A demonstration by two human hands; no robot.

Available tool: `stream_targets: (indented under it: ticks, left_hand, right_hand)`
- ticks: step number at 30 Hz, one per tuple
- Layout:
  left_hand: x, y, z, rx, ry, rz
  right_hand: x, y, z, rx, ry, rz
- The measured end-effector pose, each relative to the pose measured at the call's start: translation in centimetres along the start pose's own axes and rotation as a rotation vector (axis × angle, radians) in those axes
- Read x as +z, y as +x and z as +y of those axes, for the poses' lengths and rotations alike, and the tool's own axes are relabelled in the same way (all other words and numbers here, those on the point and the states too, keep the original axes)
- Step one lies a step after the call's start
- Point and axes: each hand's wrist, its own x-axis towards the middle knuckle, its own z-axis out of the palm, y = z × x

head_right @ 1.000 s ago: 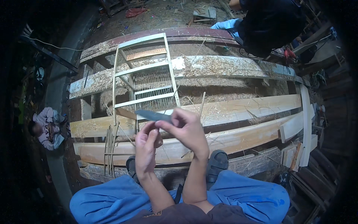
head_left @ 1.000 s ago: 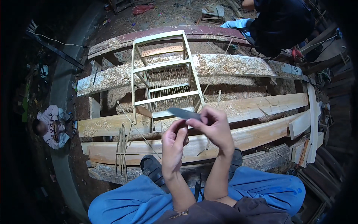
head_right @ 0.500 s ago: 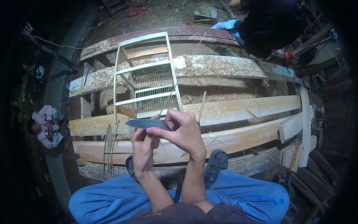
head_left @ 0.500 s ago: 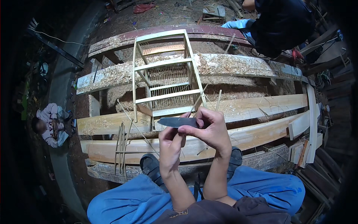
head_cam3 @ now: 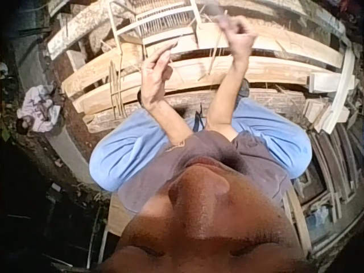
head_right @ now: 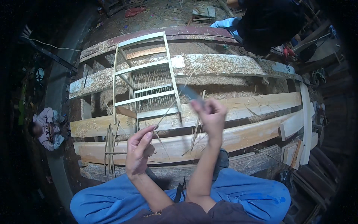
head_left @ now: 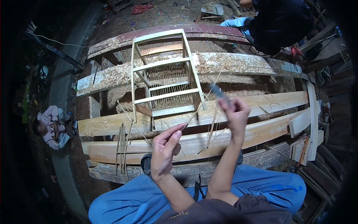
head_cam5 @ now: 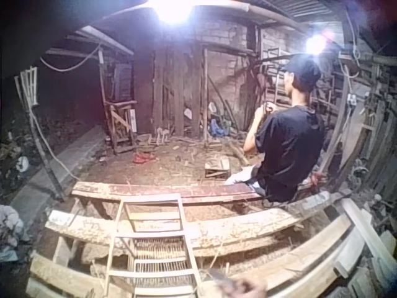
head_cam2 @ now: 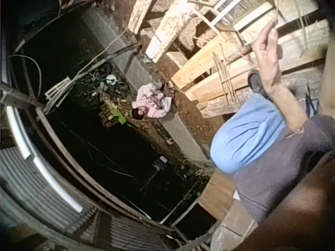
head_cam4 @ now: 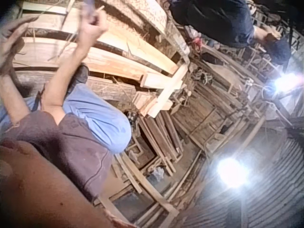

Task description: The person weaves thin wooden strips into a wooden frame using a knife to trim and guide the strips.

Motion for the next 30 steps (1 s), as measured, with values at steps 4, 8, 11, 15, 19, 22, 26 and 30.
stream_targets:
  ticks: [4,8,11,15,19,22,26,30]
  left_hand:
    - [-0.6,0.2,-0.4,0.005,-0.017,0.011]
    - [0.2,1.0,-0.8,-0.017,-0.073,0.027]
    - [0.4,0.7,-0.3,-0.008,-0.104,0.026]
    - [-0.1,1.4,-1.3,0.009,-0.033,-0.007]
    - [0.0,1.3,-1.6,0.072,0.065,-0.056]
    - [0.4,1.3,-1.8,0.137,0.071,-0.098]
    - [0.5,1.4,-1.4,0.114,0.062,-0.101]
    - [0.6,1.0,-0.8,0.087,0.011,-0.019]
  right_hand:
    - [-2.8,0.4,-0.8,0.046,-0.006,0.017]
    - [-0.2,-1.7,-2.1,0.1,0.033,-0.247]
    - [4.1,-3.0,-4.9,0.218,0.275,-0.317]
    - [3.4,-2.7,-4.2,0.25,0.242,-0.506]
    - [2.9,-2.4,-3.5,0.175,0.162,-0.55]
    - [2.8,-2.6,-3.3,0.162,0.145,-0.562]
    - [3.1,-2.7,-3.8,0.122,0.083,-0.602]
    - [3.5,-2.9,-4.0,0.183,0.065,-0.632]
